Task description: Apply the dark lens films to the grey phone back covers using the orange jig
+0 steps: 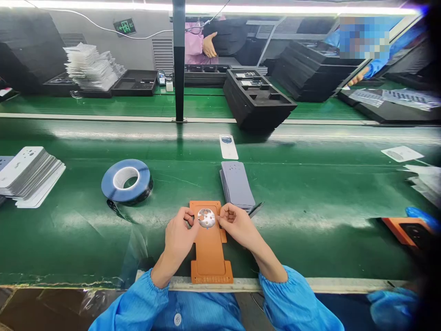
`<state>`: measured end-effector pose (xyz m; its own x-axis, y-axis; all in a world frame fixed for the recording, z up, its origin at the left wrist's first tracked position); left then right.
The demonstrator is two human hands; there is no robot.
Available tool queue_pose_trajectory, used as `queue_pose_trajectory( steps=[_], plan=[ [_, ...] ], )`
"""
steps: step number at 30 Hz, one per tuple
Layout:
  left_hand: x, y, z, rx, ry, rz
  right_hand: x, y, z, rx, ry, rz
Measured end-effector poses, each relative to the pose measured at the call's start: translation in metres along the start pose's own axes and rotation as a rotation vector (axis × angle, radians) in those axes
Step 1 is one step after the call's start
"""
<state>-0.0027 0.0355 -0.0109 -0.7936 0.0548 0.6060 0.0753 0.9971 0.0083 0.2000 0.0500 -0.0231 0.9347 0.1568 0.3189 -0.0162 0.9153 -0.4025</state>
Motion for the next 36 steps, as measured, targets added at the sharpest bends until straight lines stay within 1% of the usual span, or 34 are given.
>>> queue_pose_trajectory(
  steps=[3, 5, 6, 8, 10, 11, 12, 15, 17, 19, 21, 23, 24, 26, 29, 30, 32, 33, 35, 36],
  plan=[
    [0.001, 0.0, 0.001, -0.032, -0.007, -0.006, 0.007, -0.011, 0.011, 0.017, -0.039, -0.015],
    [0.002, -0.001, 0.002, -0.056, -0.02, -0.007, 0.021, -0.014, 0.025, 0.058, -0.095, -0.069],
    [0.003, -0.002, 0.003, -0.068, -0.027, -0.005, 0.031, -0.013, 0.033, 0.091, -0.14, -0.117],
    [0.007, -0.008, 0.005, -0.088, -0.04, -0.004, 0.056, -0.002, 0.052, 0.176, -0.262, -0.252],
    [0.014, -0.02, 0.011, -0.102, -0.047, -0.027, 0.082, 0.02, 0.069, 0.249, -0.403, -0.372],
    [0.021, -0.028, 0.016, -0.102, -0.046, -0.056, 0.093, 0.035, 0.075, 0.266, -0.468, -0.394],
    [0.028, -0.037, 0.023, -0.095, -0.043, -0.09, 0.103, 0.052, 0.079, 0.264, -0.531, -0.397],
    [0.055, -0.067, 0.053, -0.042, -0.05, -0.207, 0.122, 0.096, 0.083, 0.223, -0.649, -0.327],
    [0.076, -0.088, 0.076, 0.028, -0.055, -0.285, 0.128, 0.113, 0.081, 0.206, -0.672, -0.286],
    [0.097, -0.105, 0.091, 0.083, -0.051, -0.364, 0.13, 0.121, 0.078, 0.197, -0.686, -0.252],
    [0.113, -0.117, 0.094, 0.115, -0.004, -0.43, 0.132, 0.122, 0.074, 0.188, -0.688, -0.237],
    [0.12, -0.122, 0.087, 0.113, 0.049, -0.465, 0.134, 0.121, 0.071, 0.164, -0.68, -0.243],
    [0.119, -0.122, 0.08, 0.092, 0.059, -0.47, 0.135, 0.12, 0.07, 0.147, -0.674, -0.252],
    [0.107, -0.116, 0.062, 0.005, 0.031, -0.454, 0.137, 0.119, 0.07, 0.118, -0.656, -0.28],
    [0.072, -0.101, 0.034, -0.184, -0.036, -0.389, 0.14, 0.112, 0.079, 0.117, -0.607, -0.355],
    [0.059, -0.094, 0.028, -0.22, -0.043, -0.355, 0.141, 0.107, 0.084, 0.126, -0.582, -0.384],
    [0.036, -0.082, 0.021, -0.245, -0.053, -0.297, 0.142, 0.091, 0.096, 0.143, -0.531, -0.419],
    [0.027, -0.076, 0.019, -0.253, -0.057, -0.273, 0.141, 0.08, 0.103, 0.154, -0.491, -0.415],
    [0.014, -0.067, 0.017, -0.269, -0.068, -0.22, 0.135, 0.053, 0.115, 0.182, -0.353, -0.348],
    [0.01, -0.063, 0.016, -0.285, -0.072, -0.189, 0.13, 0.038, 0.12, 0.201, -0.233, -0.292]
  ],
)
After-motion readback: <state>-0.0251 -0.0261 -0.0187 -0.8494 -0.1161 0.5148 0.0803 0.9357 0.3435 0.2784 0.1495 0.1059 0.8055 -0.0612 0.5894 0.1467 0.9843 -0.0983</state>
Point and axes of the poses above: each hand's wrist, its own y-axis towards the middle knuckle, its own x-axis out of the back of the hand, z = x × y, the point moved 6 cm from there along y, towards the middle knuckle, and after that the axes turned 13 degrees about -x, right-handed, at the moved point
